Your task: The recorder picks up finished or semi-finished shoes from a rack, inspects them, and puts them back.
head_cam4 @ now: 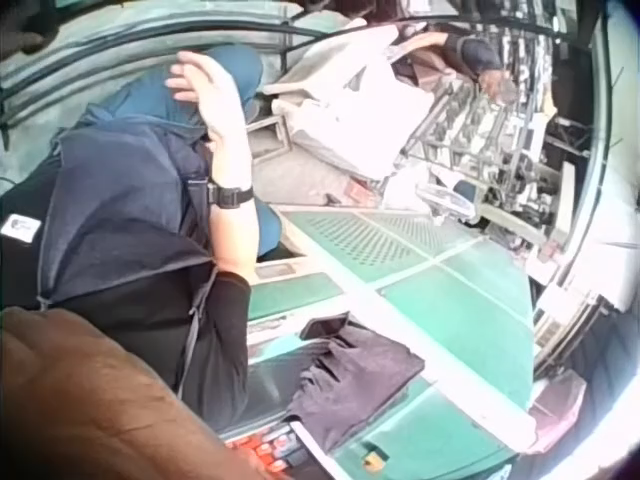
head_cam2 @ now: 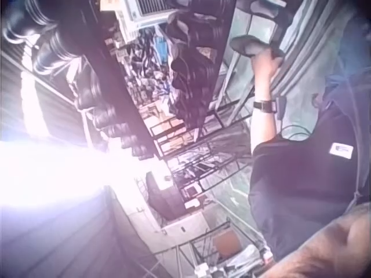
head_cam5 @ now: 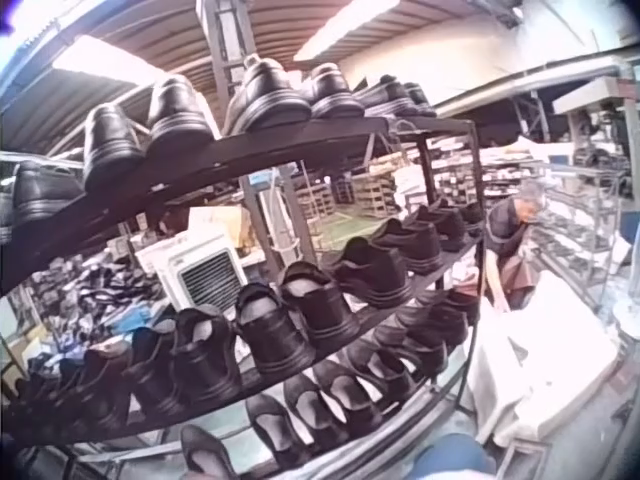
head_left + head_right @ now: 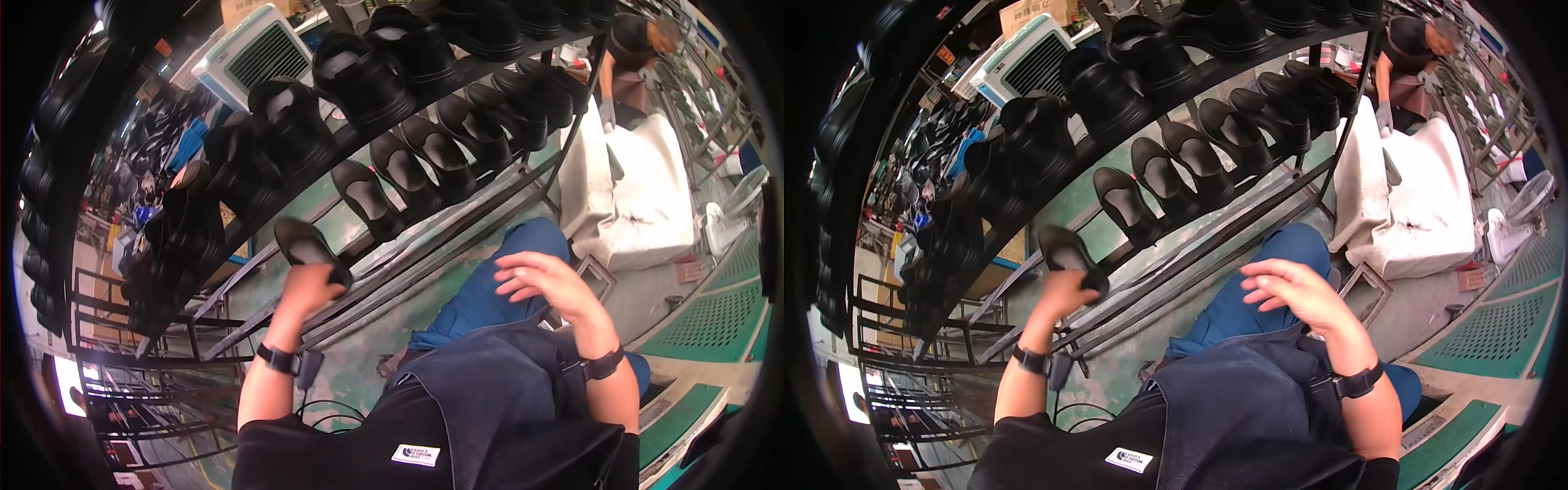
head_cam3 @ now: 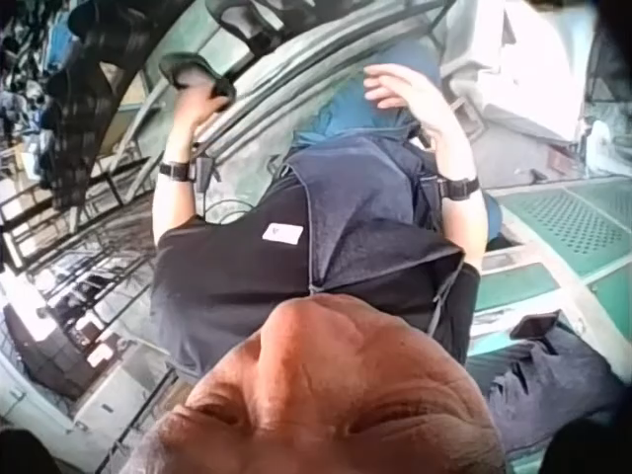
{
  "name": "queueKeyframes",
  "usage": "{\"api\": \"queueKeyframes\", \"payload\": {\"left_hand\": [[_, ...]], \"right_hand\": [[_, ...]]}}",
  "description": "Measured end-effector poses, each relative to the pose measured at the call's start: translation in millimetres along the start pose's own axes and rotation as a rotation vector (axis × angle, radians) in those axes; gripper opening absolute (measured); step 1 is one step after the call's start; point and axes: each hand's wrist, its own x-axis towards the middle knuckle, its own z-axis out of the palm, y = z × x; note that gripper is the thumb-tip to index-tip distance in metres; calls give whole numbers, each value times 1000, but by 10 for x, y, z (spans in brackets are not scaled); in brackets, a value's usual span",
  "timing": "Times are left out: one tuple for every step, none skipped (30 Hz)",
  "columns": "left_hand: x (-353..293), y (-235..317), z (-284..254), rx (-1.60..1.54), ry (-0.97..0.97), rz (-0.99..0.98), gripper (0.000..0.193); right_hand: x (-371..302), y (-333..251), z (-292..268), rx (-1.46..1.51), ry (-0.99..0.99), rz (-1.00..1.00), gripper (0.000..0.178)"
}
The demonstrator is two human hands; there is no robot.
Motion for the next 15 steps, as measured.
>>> {"api": "queueKeyframes", "payload": {"left_hand": [[49, -231, 69, 11, 41, -62, 37], [76, -422, 176, -28, 151, -73, 38], [99, -573, 278, -44, 194, -133, 39], [150, -691, 357, -288, 309, -231, 44], [234, -828, 355, -408, 138, -340, 50], [264, -874, 432, -397, 146, -303, 50], [286, -907, 469, -375, 164, -278, 51], [312, -921, 489, -383, 159, -297, 51], [328, -922, 493, -298, 138, -296, 50], [329, -907, 492, -213, 132, -276, 50], [312, -884, 494, -218, 114, -297, 50], [291, -859, 485, -133, 144, -295, 50], [254, -829, 481, -48, 172, -291, 49], [215, -794, 478, -51, 167, -290, 49], [175, -755, 471, -51, 168, -350, 50]], "right_hand": [[-20, -52, -41, -4, 15, -28, 42], [-41, -104, -71, -21, 37, -9, 42], [-70, -154, -93, -36, 43, 5, 42], [-104, -200, -117, -86, 44, 17, 41], [-144, -245, -152, -146, 67, 50, 41], [-204, -271, -185, -170, 83, 78, 40], [-268, -304, -234, -163, 58, 53, 40], [-349, -327, -288, -153, 71, 63, 39], [-429, -359, -350, -138, 79, 58, 39], [-524, -385, -412, -146, 103, 32, 39], [-623, -415, -478, -158, 110, 56, 39], [-735, -451, -539, -184, 160, 55, 39], [-852, -485, -590, -206, 209, 50, 39], [-993, -516, -636, -210, 212, 60, 39], [-1156, -548, -673, -234, 269, 74, 39]]}}
